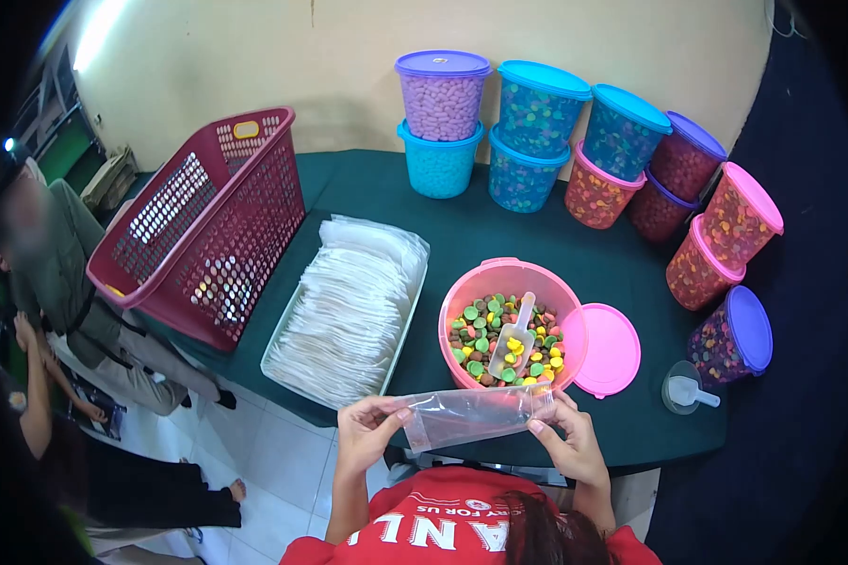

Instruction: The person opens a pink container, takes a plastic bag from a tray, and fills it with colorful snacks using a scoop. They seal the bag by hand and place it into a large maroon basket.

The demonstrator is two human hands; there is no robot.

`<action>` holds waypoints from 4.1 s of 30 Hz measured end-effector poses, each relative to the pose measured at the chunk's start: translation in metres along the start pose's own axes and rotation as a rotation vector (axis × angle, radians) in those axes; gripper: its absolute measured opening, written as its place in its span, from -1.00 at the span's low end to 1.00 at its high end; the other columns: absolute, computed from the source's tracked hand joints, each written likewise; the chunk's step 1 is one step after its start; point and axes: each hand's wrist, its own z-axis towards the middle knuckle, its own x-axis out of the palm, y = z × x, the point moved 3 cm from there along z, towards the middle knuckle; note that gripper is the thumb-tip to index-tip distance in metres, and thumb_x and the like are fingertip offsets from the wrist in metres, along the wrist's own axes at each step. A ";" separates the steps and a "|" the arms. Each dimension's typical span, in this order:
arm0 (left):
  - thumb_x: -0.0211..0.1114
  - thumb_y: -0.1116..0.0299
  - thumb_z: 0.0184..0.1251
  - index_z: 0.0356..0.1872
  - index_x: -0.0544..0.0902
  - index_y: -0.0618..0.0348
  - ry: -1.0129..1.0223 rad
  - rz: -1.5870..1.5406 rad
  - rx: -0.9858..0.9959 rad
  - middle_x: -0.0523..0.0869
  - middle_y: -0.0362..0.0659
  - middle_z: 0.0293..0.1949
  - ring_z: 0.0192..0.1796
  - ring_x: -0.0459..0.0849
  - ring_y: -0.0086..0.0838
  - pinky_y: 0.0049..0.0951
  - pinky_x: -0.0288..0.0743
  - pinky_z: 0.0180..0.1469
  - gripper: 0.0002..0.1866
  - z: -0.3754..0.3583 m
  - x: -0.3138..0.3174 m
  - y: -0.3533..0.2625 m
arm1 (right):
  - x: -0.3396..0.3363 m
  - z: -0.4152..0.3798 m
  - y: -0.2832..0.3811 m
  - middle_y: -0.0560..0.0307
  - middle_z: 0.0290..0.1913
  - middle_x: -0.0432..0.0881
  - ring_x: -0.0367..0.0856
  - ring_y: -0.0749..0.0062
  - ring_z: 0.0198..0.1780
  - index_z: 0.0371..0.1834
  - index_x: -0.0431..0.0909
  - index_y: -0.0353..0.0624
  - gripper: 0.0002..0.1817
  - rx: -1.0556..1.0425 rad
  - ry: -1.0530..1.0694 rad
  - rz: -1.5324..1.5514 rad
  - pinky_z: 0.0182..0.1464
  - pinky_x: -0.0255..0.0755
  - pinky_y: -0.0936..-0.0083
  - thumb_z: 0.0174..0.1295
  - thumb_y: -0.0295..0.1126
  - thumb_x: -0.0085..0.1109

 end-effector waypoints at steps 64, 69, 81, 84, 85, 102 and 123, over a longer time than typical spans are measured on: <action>0.41 0.31 -0.27 0.05 0.23 0.18 0.505 0.537 0.265 -0.05 0.24 0.32 0.37 -0.04 0.02 0.02 -0.25 0.34 -0.25 -0.025 0.091 -0.002 | -0.008 0.183 -0.047 0.19 -0.46 0.60 0.49 0.39 -0.34 -0.15 0.48 -0.11 -0.69 -0.585 0.205 -0.909 -0.16 0.12 0.34 -0.04 -0.46 0.13; 0.41 0.31 -0.26 0.05 0.23 0.18 0.471 0.510 0.233 0.00 0.24 0.31 0.37 -0.03 -0.01 0.01 -0.24 0.34 -0.25 -0.024 0.093 -0.007 | -0.011 0.194 -0.046 0.23 -0.48 0.59 0.46 0.40 -0.38 -0.18 0.52 -0.07 -0.70 -0.721 0.217 -0.802 -0.17 0.12 0.34 -0.07 -0.48 0.17; 0.41 0.30 -0.25 0.06 0.22 0.15 0.411 0.505 0.166 0.05 0.21 0.30 0.37 0.02 -0.04 0.05 -0.28 0.33 -0.25 -0.017 0.100 -0.007 | -0.008 0.210 -0.040 0.30 -0.55 0.53 0.41 0.47 -0.46 -0.20 0.56 0.02 -0.68 -0.818 0.409 -0.717 -0.19 0.12 0.42 -0.11 -0.42 0.24; 0.42 0.30 -0.25 0.06 0.21 0.14 0.403 0.507 0.146 0.05 0.20 0.31 0.37 0.02 -0.03 0.07 -0.30 0.32 -0.24 -0.018 0.100 -0.007 | 0.001 0.206 -0.042 0.30 -0.56 0.54 0.39 0.48 -0.46 -0.17 0.55 0.02 -0.67 -0.793 0.456 -0.715 -0.22 0.08 0.45 -0.10 -0.42 0.24; 0.42 0.30 -0.25 0.06 0.21 0.14 0.399 0.511 0.136 0.05 0.19 0.31 0.37 0.02 -0.03 0.09 -0.32 0.32 -0.24 -0.018 0.100 -0.006 | 0.004 0.202 -0.044 0.30 -0.54 0.54 0.40 0.47 -0.46 -0.16 0.54 0.02 -0.67 -0.813 0.494 -0.725 -0.22 0.08 0.45 -0.08 -0.41 0.24; 0.42 0.25 -0.30 0.07 0.22 0.10 0.377 0.531 0.137 0.07 0.18 0.31 0.37 0.03 -0.05 0.11 -0.39 0.31 -0.21 -0.021 0.098 -0.001 | -0.018 0.190 -0.068 0.17 -0.53 0.59 0.47 0.32 -0.41 -0.24 0.60 -0.05 -0.73 -0.413 1.068 -0.589 -0.15 0.14 0.37 0.02 -0.22 0.11; 0.47 0.31 -0.37 -0.06 0.43 0.34 0.094 0.788 0.302 0.51 -0.02 -0.17 -0.10 0.56 -0.31 -0.38 0.42 -0.02 -0.30 0.032 0.088 -0.041 | -0.055 0.182 -0.003 0.01 -0.74 0.41 0.40 0.30 -0.68 -0.65 0.44 -0.29 -0.71 -0.208 0.651 -0.377 -0.31 0.30 0.42 0.12 -0.33 -0.06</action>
